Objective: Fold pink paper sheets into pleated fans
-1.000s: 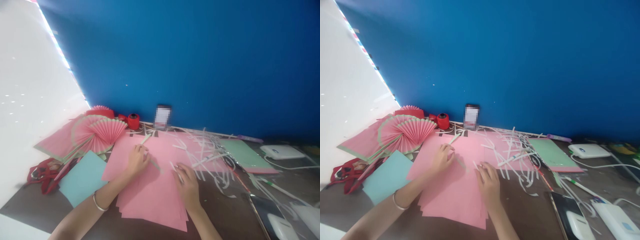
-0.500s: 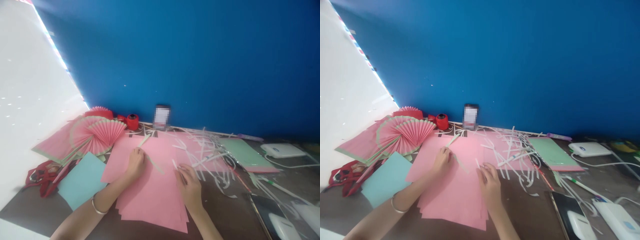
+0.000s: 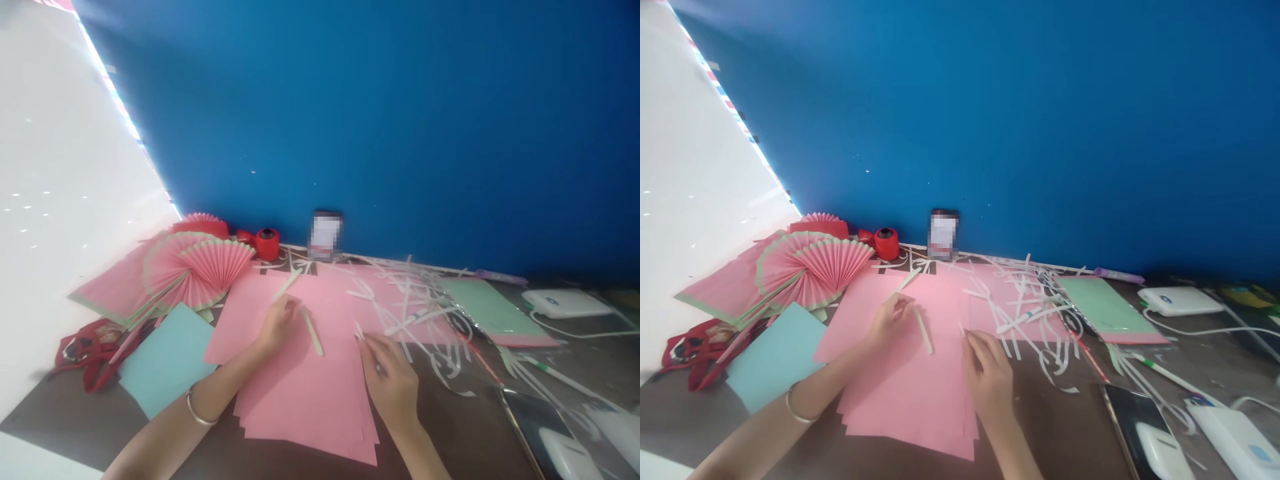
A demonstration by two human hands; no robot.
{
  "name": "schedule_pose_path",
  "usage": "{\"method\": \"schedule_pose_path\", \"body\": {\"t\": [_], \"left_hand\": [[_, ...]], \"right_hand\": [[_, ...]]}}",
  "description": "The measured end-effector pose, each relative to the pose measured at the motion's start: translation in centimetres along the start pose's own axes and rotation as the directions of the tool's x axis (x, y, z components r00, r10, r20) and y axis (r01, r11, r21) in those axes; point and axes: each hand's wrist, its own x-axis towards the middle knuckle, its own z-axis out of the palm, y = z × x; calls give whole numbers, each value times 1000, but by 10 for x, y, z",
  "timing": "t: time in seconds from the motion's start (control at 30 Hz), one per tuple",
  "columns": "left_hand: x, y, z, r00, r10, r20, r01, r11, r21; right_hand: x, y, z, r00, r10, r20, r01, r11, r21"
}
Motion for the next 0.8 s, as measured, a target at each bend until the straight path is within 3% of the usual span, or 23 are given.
{"method": "schedule_pose_path", "body": {"t": [0.1, 0.2, 0.3, 0.37, 0.43, 0.47, 0.5, 0.63, 0.8], "left_hand": [[0, 10, 3, 998, -43, 39, 51, 968, -246], [-1, 19, 5, 997, -69, 31, 75, 926, -370], [-4, 22, 6, 997, -69, 43, 80, 926, -370], [-7, 21, 7, 997, -57, 59, 73, 937, -342], [-11, 20, 10, 994, -39, 99, 68, 949, -307], [-13, 20, 11, 992, -33, 125, 70, 951, -300], [-16, 20, 12, 988, -29, 155, 75, 950, -302], [-22, 23, 16, 971, -32, 236, 121, 919, -375], [-24, 28, 16, 952, -50, 301, 198, 852, -485]], "right_hand": [[4, -8, -9, 999, 49, 22, -51, 994, 92], [12, -19, -19, 954, 191, 233, -247, 937, 246], [21, -29, -29, 789, 253, 560, -497, 799, 339], [26, -34, -31, 663, 166, 730, -596, 707, 381], [27, -38, -27, 563, 67, 824, -665, 628, 403], [27, -40, -23, 539, 64, 840, -693, 601, 399], [25, -42, -18, 532, 96, 841, -716, 582, 386], [18, -40, 2, 579, 340, 741, -756, 566, 331], [14, -26, 9, 594, 392, 702, -743, 602, 293]]}}
